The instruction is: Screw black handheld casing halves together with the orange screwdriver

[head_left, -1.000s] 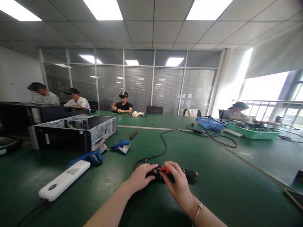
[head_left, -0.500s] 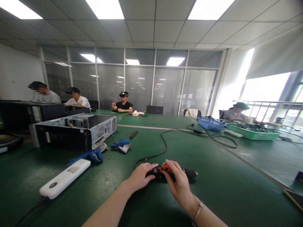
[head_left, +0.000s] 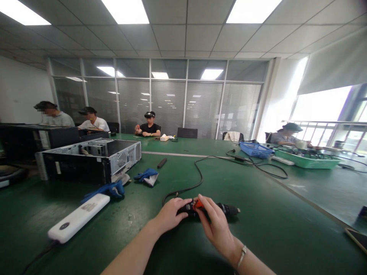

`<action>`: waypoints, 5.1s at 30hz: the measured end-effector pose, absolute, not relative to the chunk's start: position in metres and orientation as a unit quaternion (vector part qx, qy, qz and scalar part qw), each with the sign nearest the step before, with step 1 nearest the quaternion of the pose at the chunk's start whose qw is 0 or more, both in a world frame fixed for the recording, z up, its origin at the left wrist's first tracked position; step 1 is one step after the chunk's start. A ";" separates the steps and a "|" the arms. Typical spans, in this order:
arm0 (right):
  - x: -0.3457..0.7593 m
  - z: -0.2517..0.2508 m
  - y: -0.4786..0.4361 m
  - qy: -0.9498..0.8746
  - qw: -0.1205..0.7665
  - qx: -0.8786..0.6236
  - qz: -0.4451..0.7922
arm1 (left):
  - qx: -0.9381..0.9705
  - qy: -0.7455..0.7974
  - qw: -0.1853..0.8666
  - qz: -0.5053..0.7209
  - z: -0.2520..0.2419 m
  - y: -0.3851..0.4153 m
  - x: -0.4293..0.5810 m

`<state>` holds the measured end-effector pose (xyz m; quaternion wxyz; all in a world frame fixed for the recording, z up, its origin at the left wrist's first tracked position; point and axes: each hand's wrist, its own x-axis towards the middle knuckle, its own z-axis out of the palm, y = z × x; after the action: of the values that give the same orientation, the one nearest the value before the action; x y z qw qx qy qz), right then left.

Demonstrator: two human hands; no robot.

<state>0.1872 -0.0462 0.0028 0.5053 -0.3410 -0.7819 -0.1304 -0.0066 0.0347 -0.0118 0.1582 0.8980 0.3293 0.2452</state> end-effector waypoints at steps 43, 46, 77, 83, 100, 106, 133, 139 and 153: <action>0.189 0.007 -0.047 -0.768 0.560 -0.280 -0.134 | 0.898 0.330 0.156 0.247 -0.017 0.038 -0.007; 0.191 0.009 -0.045 -0.728 0.613 -0.284 -0.115 | 0.896 0.334 0.161 0.244 -0.018 0.038 -0.008; 0.169 0.025 -0.003 -0.689 0.587 -0.425 -0.001 | 0.892 0.342 0.183 0.232 -0.017 0.045 -0.003; 0.174 0.019 -0.005 -0.668 0.590 -0.452 -0.034 | 0.885 0.346 0.193 0.245 -0.019 0.045 -0.004; 0.172 0.005 -0.007 -0.672 0.618 -0.407 0.018 | 0.889 0.344 0.188 0.238 -0.018 0.043 -0.005; 0.177 0.005 -0.009 -0.660 0.613 -0.430 -0.056 | 0.891 0.342 0.183 0.237 -0.016 0.041 -0.005; 0.174 0.001 -0.012 -0.725 0.558 -0.399 -0.062 | 0.893 0.337 0.168 0.245 -0.018 0.041 -0.005; 0.171 0.004 -0.014 -0.733 0.559 -0.384 -0.057 | 0.891 0.344 0.175 0.238 -0.013 0.037 -0.004; 0.174 0.007 -0.018 -0.720 0.573 -0.375 -0.114 | 0.851 0.415 0.189 0.262 -0.020 0.044 -0.007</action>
<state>0.1742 -0.0182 0.0067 0.5728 -0.3747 -0.7200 -0.1143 -0.0071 0.0439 -0.0200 0.1887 0.8506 0.4151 0.2618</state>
